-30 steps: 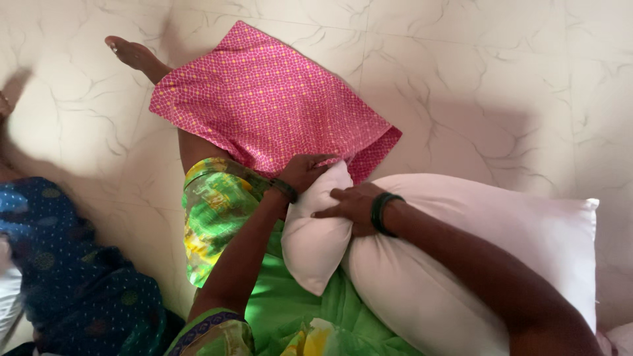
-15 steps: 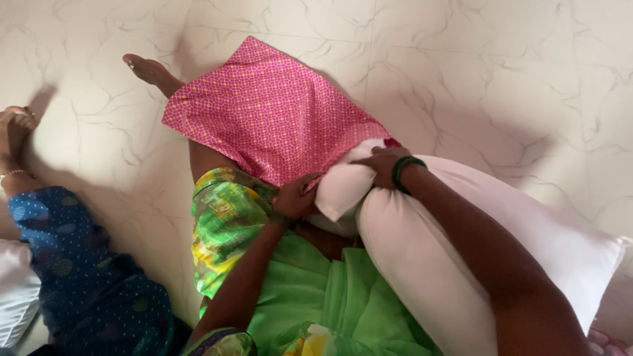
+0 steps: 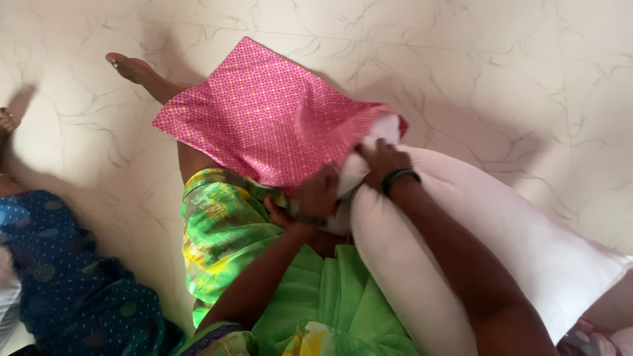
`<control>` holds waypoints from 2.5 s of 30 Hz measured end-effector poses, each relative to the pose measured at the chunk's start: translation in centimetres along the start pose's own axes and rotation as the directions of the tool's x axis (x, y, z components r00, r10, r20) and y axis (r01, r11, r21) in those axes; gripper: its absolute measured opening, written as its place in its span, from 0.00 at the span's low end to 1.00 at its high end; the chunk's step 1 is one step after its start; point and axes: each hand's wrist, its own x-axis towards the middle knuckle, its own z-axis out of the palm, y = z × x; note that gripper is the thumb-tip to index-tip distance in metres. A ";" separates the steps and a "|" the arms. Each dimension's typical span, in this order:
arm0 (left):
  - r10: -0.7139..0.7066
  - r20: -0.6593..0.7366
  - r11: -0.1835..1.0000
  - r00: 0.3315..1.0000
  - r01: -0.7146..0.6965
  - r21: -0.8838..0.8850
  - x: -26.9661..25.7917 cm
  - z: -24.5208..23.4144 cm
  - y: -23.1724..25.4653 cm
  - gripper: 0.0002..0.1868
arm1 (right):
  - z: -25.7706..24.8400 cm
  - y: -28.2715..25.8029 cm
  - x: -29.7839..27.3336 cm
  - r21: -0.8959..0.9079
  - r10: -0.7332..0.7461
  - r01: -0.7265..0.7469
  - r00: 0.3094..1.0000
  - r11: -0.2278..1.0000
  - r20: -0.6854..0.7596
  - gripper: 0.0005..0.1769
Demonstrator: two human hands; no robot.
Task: The person sits on the floor and inserts two pillows into separate pillowcases. First, a white pillow is placed into a blue-and-white patterned case, then a second white pillow is placed into a pink patterned case. The person smooths each covered pillow after insertion.
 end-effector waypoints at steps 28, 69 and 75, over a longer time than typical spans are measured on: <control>0.048 0.355 0.976 0.933 -0.120 0.183 12.3 1.8 6.2 0.44 | 2.5 -5.1 -6.5 -0.050 -0.181 0.176 0.904 0.983 -0.388 0.48; 0.409 0.475 0.911 0.779 -0.382 -0.158 -12.6 0.7 5.6 0.12 | 3.7 -2.7 -3.4 0.004 -0.034 0.035 0.992 0.999 -0.120 0.31; 0.298 0.479 0.935 0.826 -0.355 0.029 -11.3 2.6 2.8 0.10 | 4.8 -0.9 -2.9 0.000 -0.054 0.056 0.967 0.998 -0.248 0.33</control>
